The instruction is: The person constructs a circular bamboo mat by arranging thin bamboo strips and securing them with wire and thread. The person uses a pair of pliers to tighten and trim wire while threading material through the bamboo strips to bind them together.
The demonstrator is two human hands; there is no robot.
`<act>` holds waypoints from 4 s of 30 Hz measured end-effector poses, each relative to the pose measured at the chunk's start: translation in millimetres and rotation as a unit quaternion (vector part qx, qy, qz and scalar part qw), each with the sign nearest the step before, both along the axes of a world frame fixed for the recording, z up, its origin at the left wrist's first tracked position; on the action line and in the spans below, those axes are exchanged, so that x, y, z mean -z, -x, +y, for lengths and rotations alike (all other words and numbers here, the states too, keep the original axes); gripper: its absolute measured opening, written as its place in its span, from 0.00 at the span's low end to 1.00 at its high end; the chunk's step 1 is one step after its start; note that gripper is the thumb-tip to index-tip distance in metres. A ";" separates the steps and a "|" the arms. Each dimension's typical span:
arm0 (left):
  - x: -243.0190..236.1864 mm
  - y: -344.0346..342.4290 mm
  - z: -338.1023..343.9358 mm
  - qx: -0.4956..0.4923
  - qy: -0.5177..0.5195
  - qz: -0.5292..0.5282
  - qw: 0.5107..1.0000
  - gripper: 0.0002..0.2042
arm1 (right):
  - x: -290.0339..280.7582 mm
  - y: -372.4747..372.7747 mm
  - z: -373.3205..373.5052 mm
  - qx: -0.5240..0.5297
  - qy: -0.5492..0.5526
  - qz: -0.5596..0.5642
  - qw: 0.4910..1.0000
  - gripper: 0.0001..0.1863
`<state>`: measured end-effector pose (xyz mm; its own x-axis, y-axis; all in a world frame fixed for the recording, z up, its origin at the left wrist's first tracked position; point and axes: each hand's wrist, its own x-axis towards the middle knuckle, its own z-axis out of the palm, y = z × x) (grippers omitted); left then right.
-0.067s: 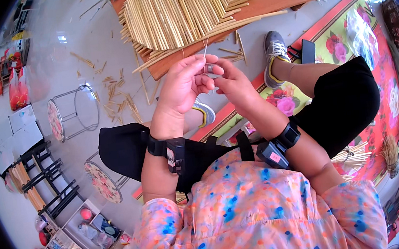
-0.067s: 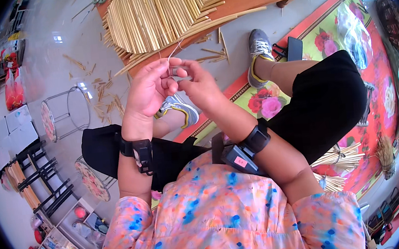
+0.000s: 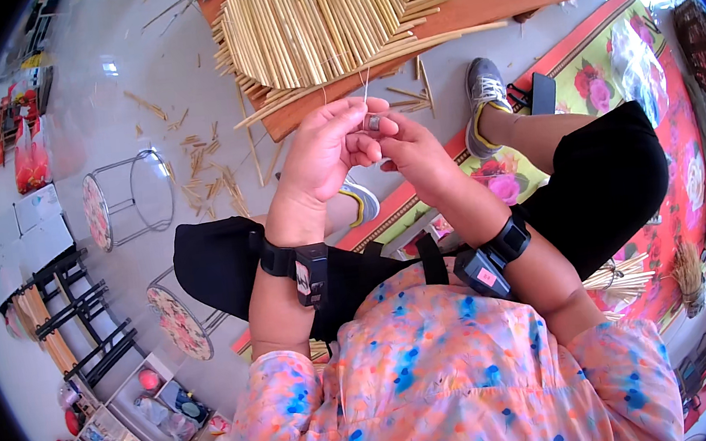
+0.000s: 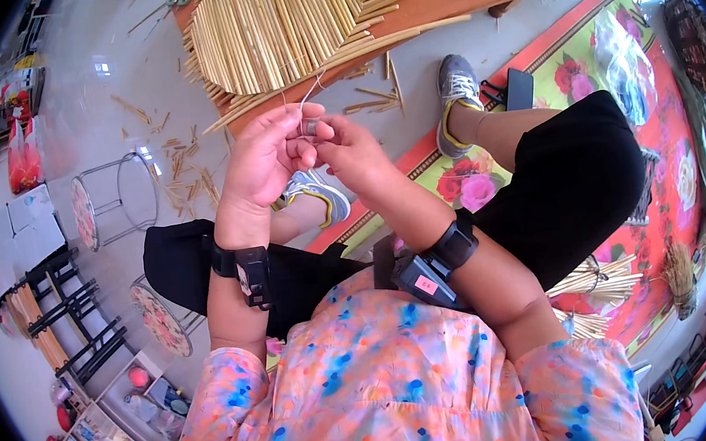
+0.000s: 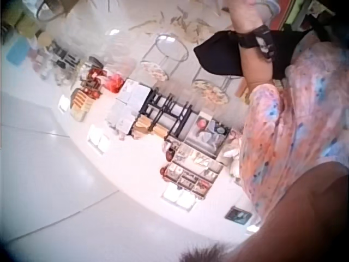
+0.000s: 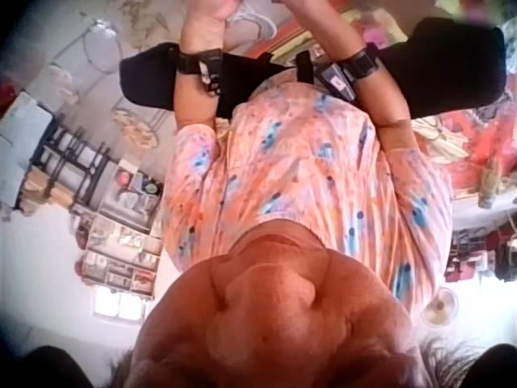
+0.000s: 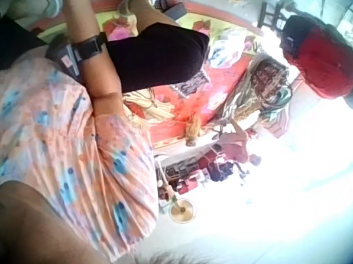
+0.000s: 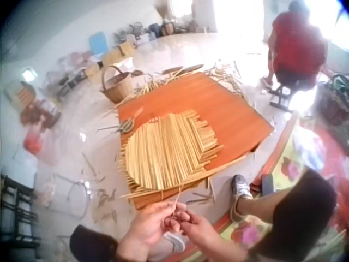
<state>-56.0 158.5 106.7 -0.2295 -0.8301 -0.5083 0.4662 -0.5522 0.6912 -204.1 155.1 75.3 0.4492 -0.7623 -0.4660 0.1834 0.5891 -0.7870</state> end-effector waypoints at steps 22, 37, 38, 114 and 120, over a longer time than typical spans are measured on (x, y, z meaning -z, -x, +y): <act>-9.3 -0.1 27.3 -0.054 0.060 -0.083 0.993 0.09 | -23.5 20.0 14.0 -0.054 0.052 0.031 0.997 0.08; 3.6 7.0 19.6 -0.071 0.064 -0.072 0.993 0.08 | -16.8 17.7 3.4 0.067 0.065 0.004 0.996 0.17; 2.9 7.4 19.3 -0.072 0.059 -0.070 0.993 0.08 | -15.8 16.5 4.4 0.072 0.088 0.012 0.993 0.17; -1.2 2.6 17.7 -0.013 0.090 -0.076 0.993 0.04 | -8.0 15.9 1.9 0.010 0.097 0.007 0.995 0.08; -1.9 3.3 17.8 -0.015 0.090 -0.104 0.990 0.04 | -7.9 15.0 1.4 0.006 0.101 0.001 0.995 0.10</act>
<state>-59.2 176.3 108.6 -0.1091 -0.9162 -0.3856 0.3185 -0.3997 0.8595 -219.1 156.5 83.2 0.4385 -0.8461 -0.3030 0.1886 0.4163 -0.8895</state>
